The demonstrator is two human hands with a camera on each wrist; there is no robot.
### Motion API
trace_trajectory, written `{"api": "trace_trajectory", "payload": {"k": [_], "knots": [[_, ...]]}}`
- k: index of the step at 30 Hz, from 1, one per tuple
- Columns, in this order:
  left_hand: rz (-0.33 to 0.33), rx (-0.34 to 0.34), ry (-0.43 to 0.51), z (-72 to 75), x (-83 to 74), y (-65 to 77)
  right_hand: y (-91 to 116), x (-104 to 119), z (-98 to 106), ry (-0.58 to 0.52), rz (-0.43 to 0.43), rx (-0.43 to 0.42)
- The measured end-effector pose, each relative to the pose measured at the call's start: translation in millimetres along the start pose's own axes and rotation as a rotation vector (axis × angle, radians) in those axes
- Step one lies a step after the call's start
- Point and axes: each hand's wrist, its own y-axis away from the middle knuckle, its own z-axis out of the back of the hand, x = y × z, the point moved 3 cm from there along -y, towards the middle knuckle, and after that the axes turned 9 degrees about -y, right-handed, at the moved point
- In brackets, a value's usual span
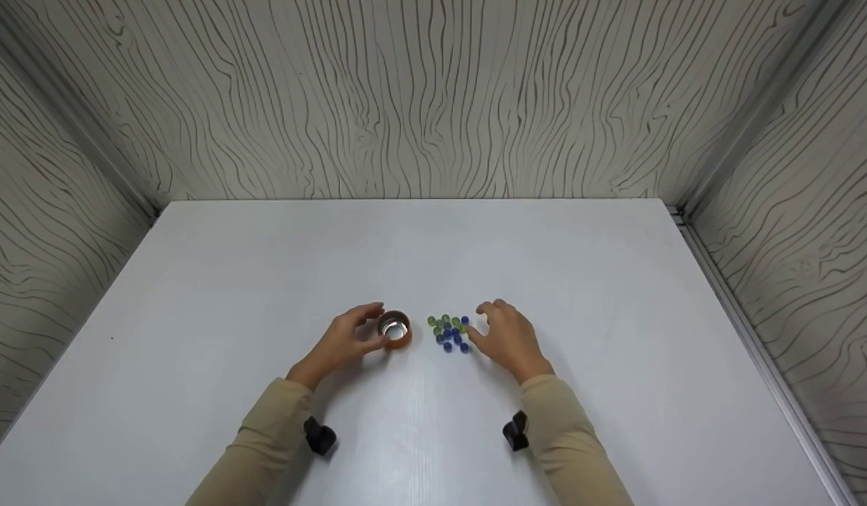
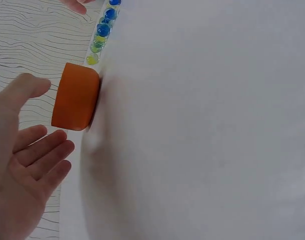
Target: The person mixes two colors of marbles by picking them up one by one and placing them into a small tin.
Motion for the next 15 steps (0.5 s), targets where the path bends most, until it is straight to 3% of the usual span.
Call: {"api": "trace_trajectory", "payload": {"k": [7,15], "knots": [[-0.034,-0.002,-0.005,-7.7,1.6,-0.7,1.5,-4.4,-2.9,-0.006,-0.043,0.073],[-0.073,-0.016,0.0,-10.2,2.0,-2.7,1.2,-4.9,-5.6,-0.004,-0.044,0.091]]}}
